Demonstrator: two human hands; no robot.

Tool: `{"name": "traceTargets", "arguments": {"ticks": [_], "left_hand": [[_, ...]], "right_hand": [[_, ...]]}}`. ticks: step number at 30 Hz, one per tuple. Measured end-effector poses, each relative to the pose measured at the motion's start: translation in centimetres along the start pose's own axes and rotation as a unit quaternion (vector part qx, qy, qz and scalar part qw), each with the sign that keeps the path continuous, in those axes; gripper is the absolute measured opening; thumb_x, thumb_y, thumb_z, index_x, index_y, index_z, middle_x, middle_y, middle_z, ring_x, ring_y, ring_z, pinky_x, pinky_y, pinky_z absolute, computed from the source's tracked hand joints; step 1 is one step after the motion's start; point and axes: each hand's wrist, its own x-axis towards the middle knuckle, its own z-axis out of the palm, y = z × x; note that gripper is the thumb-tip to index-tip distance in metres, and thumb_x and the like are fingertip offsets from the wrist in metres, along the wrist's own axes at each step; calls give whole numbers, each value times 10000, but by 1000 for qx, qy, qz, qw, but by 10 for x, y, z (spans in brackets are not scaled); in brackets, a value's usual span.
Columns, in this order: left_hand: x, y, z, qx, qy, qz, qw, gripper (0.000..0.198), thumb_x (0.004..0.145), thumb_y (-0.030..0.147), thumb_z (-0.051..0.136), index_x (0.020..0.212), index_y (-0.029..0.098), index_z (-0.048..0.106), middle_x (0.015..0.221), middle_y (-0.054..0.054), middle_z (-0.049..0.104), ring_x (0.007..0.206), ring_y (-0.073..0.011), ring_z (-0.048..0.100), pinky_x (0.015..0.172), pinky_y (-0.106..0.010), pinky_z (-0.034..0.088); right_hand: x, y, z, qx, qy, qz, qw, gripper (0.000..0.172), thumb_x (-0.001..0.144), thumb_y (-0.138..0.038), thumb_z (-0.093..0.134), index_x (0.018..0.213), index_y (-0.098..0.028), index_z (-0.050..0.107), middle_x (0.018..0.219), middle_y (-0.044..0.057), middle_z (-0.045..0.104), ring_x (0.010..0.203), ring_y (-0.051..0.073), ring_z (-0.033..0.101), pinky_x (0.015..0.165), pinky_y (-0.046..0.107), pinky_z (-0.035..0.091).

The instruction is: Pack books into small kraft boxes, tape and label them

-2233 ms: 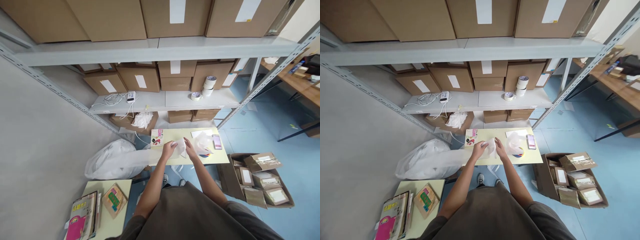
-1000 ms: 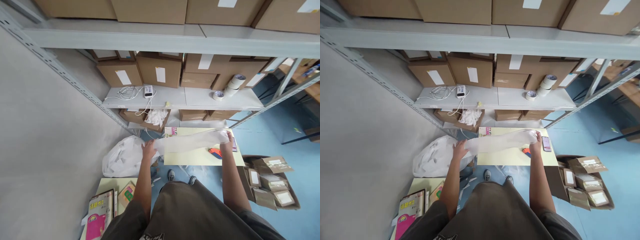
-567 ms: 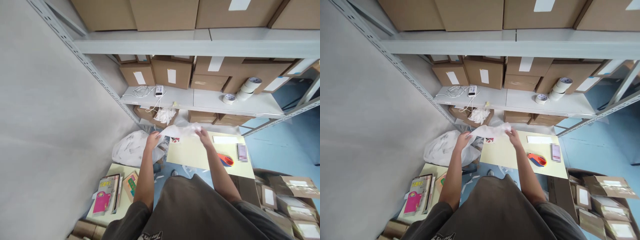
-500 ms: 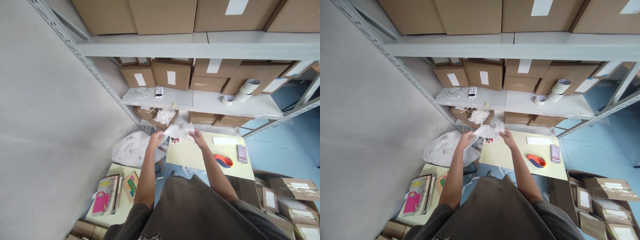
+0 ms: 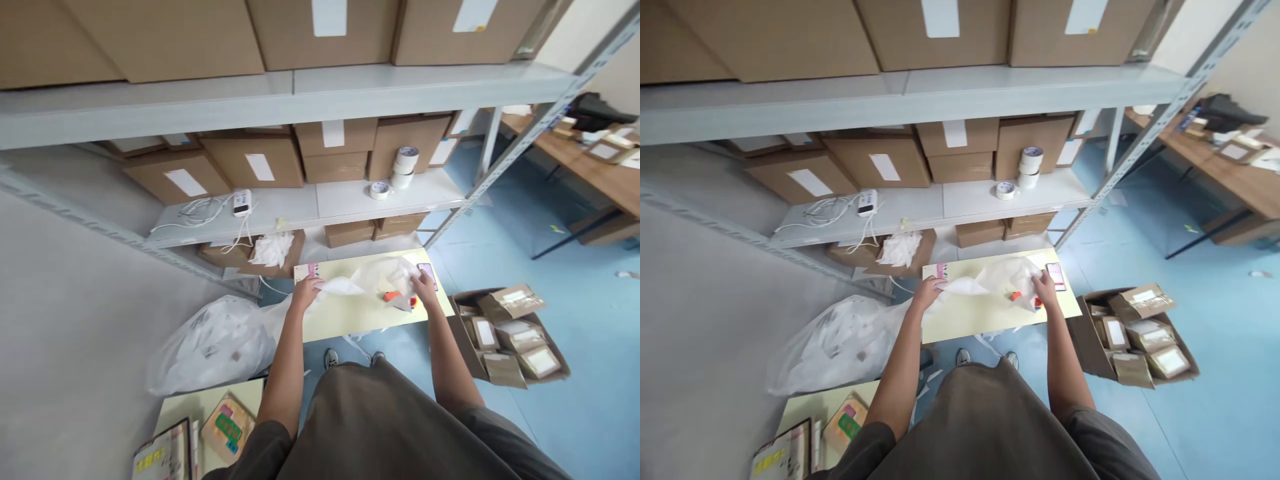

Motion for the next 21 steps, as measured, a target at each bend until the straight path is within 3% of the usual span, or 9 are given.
{"name": "traceTargets", "arguments": {"ticks": [5, 8, 12, 16, 18, 21], "left_hand": [[32, -7, 45, 39, -50, -20, 998, 408, 819, 130, 706, 1200, 252, 784, 1279, -79, 740, 1211, -259, 672, 1071, -334, 491], [45, -8, 66, 97, -44, -38, 994, 439, 842, 142, 650, 1256, 239, 759, 1279, -105, 721, 1215, -277, 655, 1068, -350, 475], [48, -16, 79, 135, -27, -53, 989, 475, 813, 126, 623, 1255, 243, 755, 1281, -118, 689, 1189, -282, 655, 1049, -350, 471], [44, -20, 81, 95, -44, -68, 992, 291, 822, 181, 654, 1092, 236, 751, 1227, -97, 717, 1176, -272, 658, 995, -330, 490], [43, -16, 82, 55, -57, -98, 992, 232, 859, 238, 657, 1083, 216, 712, 1151, -94, 746, 1122, -267, 679, 943, -325, 504], [42, -9, 80, -10, -63, -130, 989, 340, 840, 300, 728, 1154, 190, 660, 1183, -106, 752, 1088, -257, 701, 905, -312, 515]], "right_hand": [[-3, 39, -89, -127, 87, 25, 988, 207, 717, -455, 633, 740, -277, 528, 664, 26, 595, 702, 258, 570, 716, 414, 483], [-8, 49, -123, -161, 103, 38, 981, 201, 690, -446, 676, 754, -287, 572, 762, 86, 662, 828, 332, 642, 830, 479, 509], [-8, 53, -151, -155, 127, 46, 979, 237, 669, -429, 733, 795, -267, 615, 845, 182, 710, 994, 443, 653, 920, 552, 473], [-4, 47, -145, -141, 135, 44, 980, 286, 663, -472, 720, 821, -262, 604, 864, 183, 721, 915, 415, 661, 870, 544, 482], [-4, 41, -127, -105, 102, 48, 988, 333, 670, -507, 706, 861, -258, 592, 872, 162, 726, 811, 357, 658, 786, 504, 505], [-9, 32, -91, -39, 43, 34, 998, 347, 686, -514, 687, 880, -251, 571, 857, 101, 724, 736, 274, 638, 695, 418, 516]]}}
